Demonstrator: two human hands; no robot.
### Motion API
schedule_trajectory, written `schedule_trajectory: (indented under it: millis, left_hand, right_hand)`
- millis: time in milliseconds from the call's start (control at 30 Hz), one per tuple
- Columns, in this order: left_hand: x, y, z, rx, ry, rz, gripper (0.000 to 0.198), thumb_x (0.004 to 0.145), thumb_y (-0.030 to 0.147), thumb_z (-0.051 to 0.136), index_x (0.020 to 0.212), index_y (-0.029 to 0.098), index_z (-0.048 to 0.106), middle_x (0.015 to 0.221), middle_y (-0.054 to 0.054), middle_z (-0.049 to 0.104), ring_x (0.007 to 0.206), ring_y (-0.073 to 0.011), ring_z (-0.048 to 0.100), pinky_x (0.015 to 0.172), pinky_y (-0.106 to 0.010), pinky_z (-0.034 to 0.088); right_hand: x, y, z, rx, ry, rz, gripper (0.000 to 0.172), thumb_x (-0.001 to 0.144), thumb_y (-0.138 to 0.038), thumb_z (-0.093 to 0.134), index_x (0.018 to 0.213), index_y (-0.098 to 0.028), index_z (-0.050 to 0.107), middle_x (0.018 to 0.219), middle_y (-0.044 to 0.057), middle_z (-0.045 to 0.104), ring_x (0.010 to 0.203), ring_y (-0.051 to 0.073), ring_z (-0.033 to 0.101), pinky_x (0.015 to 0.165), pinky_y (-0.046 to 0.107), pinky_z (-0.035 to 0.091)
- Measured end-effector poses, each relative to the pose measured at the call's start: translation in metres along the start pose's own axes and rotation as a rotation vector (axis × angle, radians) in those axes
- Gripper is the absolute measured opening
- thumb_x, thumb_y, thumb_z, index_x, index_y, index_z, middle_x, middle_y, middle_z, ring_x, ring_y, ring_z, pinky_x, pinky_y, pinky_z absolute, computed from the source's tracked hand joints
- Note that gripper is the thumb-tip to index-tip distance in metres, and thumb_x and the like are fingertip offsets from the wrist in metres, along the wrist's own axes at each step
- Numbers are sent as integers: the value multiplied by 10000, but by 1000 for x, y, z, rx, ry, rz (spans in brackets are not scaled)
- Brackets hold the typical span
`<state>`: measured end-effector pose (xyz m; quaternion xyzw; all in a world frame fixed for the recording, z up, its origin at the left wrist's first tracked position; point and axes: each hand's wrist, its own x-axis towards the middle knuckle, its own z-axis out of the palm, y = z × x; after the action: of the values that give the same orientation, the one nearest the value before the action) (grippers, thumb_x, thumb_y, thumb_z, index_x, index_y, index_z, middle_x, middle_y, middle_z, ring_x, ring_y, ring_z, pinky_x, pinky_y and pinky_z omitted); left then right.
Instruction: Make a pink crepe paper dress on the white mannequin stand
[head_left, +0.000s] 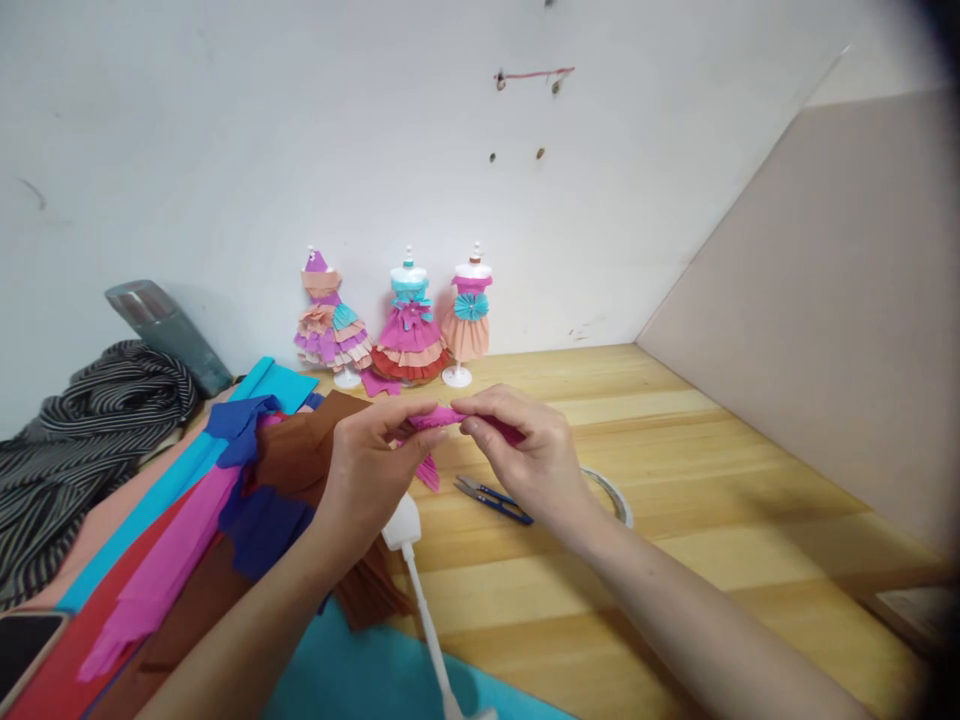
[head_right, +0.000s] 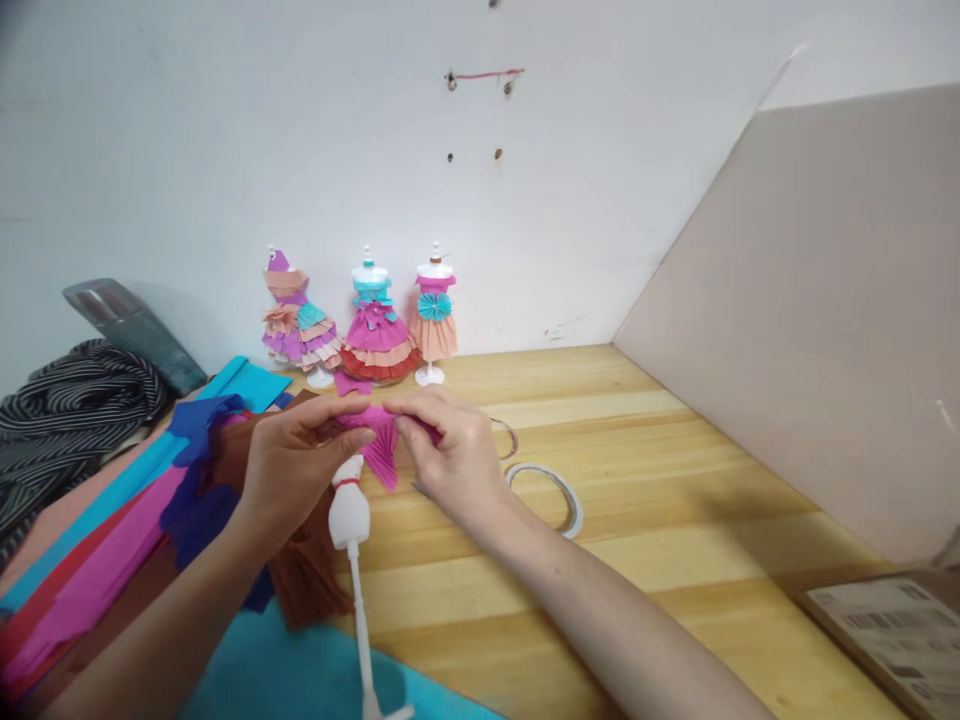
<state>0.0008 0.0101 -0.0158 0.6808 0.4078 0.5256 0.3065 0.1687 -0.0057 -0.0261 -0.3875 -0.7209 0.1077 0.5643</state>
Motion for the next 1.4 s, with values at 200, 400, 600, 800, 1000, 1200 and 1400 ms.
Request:
schedule_trajectory:
  millis: [200, 400, 600, 800, 1000, 1200, 1400]
  left_hand:
    - [-2, 4, 0, -17, 4, -41, 128, 730, 206, 748, 856, 199, 767, 808, -6, 756, 690, -129, 659, 642, -227, 520]
    - [-5, 4, 1, 137, 58, 44, 56, 764, 158, 680, 761, 192, 724, 736, 13, 716, 698, -121, 634, 635, -221, 481]
    - [-4, 9, 0, 38, 54, -45, 8, 712, 181, 724, 720, 184, 723, 687, 5, 710, 640, -126, 631, 591, -225, 494]
    - [-2, 18, 1, -199, 19, -216, 89, 645, 199, 772, 678, 152, 704, 619, -14, 712, 567, -130, 648, 523, -211, 515]
    - [-4, 15, 1, -119, 23, -143, 65, 705, 183, 743, 730, 151, 693, 635, -1, 698, 590, -115, 644, 543, -196, 515]
    - [-7, 10, 2, -147, 5, -85, 402, 733, 161, 731, 1131, 155, 674, 813, -18, 732, 715, -132, 679, 636, -219, 553]
    - [-7, 15, 2, -144, -66, -106, 492, 729, 187, 732, 1214, 169, 655, 866, -34, 718, 755, -146, 677, 674, -244, 563]
  right_hand:
    - [-1, 1, 1, -26, -18, 4, 211, 866, -61, 550, 949, -169, 712, 850, 70, 719, 794, 179, 665, 695, 306, 518]
    - [-2, -2, 2, -100, -48, 35, 163, 856, -77, 544, 881, -166, 679, 799, 55, 697, 732, 165, 646, 651, 281, 484]
    - [-4, -2, 4, -62, -61, 184, 104, 810, -137, 565, 786, -184, 655, 668, 19, 666, 576, 133, 583, 547, 253, 441]
    - [-6, 2, 8, 126, -2, 327, 82, 735, -164, 566, 712, -185, 641, 689, 40, 695, 593, 157, 625, 570, 290, 506]
    - [-4, 1, 8, 204, -4, 441, 45, 683, -194, 579, 669, -185, 621, 639, 32, 666, 550, 166, 607, 538, 311, 503]
    - [-1, 0, 8, 314, 6, 366, 343, 712, -162, 578, 1047, -170, 653, 688, -15, 643, 577, 125, 586, 563, 265, 483]
    - [-2, 0, 7, 227, -42, 366, 154, 730, -164, 562, 771, -172, 710, 717, 33, 721, 623, 154, 628, 588, 282, 492]
